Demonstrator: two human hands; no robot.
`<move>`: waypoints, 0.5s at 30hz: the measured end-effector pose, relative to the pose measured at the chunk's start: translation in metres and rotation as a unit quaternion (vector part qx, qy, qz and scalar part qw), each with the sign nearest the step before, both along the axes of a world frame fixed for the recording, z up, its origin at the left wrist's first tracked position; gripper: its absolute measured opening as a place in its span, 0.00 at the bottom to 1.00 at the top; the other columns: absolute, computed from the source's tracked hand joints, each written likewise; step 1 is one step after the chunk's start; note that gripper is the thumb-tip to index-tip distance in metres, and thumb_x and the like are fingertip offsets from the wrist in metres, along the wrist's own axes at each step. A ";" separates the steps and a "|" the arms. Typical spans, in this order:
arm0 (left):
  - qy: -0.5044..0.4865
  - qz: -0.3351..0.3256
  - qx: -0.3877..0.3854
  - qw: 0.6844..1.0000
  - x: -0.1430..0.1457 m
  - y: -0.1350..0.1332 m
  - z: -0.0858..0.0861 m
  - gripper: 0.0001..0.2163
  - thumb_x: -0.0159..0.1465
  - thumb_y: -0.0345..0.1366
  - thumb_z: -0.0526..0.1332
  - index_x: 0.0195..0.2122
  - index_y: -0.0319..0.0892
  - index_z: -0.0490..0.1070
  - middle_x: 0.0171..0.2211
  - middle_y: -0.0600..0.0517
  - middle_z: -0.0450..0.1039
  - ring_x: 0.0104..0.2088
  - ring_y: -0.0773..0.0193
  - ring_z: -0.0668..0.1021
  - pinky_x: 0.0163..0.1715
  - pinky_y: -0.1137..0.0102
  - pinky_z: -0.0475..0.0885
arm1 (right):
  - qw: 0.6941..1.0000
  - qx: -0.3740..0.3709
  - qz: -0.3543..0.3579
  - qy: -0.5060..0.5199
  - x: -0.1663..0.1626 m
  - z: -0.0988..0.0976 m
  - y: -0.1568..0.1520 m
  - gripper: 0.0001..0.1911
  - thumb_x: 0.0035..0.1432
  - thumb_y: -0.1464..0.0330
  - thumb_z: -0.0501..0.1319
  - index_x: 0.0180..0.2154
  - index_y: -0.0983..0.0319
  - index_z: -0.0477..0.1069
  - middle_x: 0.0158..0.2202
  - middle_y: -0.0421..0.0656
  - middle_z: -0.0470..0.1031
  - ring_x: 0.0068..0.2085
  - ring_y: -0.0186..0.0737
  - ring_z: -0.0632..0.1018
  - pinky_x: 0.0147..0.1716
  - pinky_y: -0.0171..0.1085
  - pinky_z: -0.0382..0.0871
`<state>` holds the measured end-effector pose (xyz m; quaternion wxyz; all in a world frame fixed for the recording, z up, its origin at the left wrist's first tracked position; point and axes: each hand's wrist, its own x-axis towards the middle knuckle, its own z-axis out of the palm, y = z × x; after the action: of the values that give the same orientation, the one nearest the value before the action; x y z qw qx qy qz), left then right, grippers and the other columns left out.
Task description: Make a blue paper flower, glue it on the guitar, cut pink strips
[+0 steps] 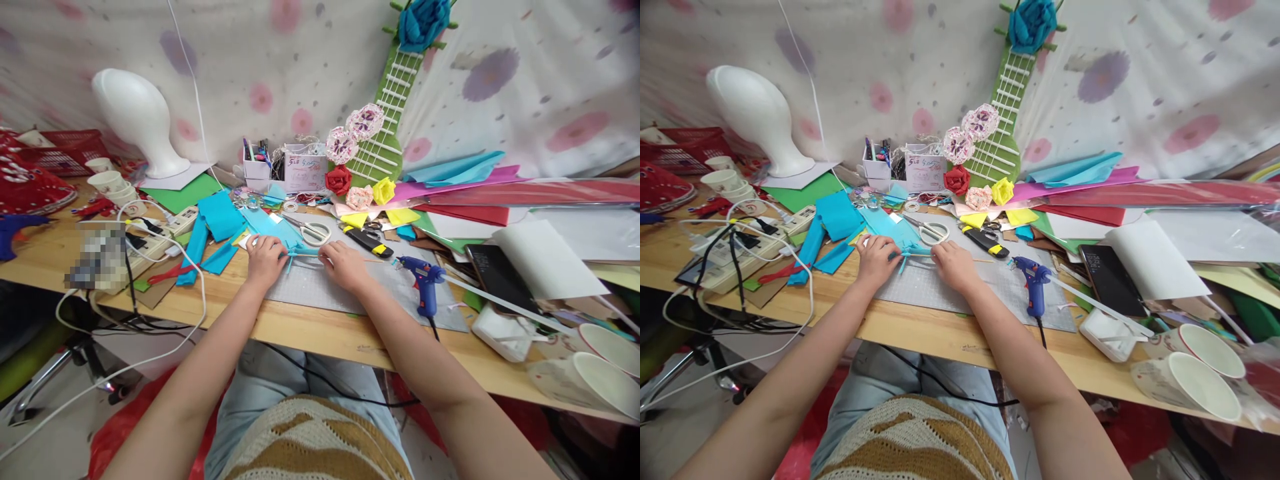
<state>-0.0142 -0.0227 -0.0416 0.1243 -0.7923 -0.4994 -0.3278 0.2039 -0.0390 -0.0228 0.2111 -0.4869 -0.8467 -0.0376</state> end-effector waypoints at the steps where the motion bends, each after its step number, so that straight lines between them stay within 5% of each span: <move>1: -0.003 0.002 -0.002 1.000 0.000 0.000 0.000 0.04 0.54 0.35 0.64 0.28 0.45 0.70 0.35 0.53 0.72 0.42 0.59 0.71 0.53 0.56 0.52 | 1.000 0.004 -0.005 0.004 0.002 0.002 0.000 0.07 0.60 0.70 0.52 0.35 0.61 0.68 0.36 0.45 0.73 0.38 0.40 0.70 0.33 0.35 0.57; 8: -0.020 0.004 -0.031 0.999 0.000 -0.001 0.001 0.04 0.55 0.32 0.62 0.32 0.46 0.69 0.38 0.50 0.71 0.44 0.56 0.70 0.53 0.55 0.52 | 0.996 0.008 -0.064 0.055 0.004 0.007 -0.002 0.09 0.61 0.66 0.52 0.34 0.61 0.69 0.35 0.45 0.73 0.38 0.40 0.71 0.30 0.35 0.56; 15: -0.112 0.074 -0.015 0.991 -0.001 -0.006 0.010 0.09 0.51 0.25 0.56 0.33 0.44 0.65 0.36 0.49 0.71 0.42 0.55 0.71 0.46 0.58 0.58 | 0.990 -0.067 -0.108 0.053 -0.002 0.002 0.002 0.12 0.61 0.63 0.52 0.42 0.61 0.70 0.41 0.46 0.74 0.40 0.41 0.74 0.28 0.35 0.56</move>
<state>-0.0153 -0.0291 -0.0319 0.0796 -0.7128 -0.5726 -0.3972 0.2020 -0.0373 -0.0207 0.2175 -0.5897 -0.7775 0.0230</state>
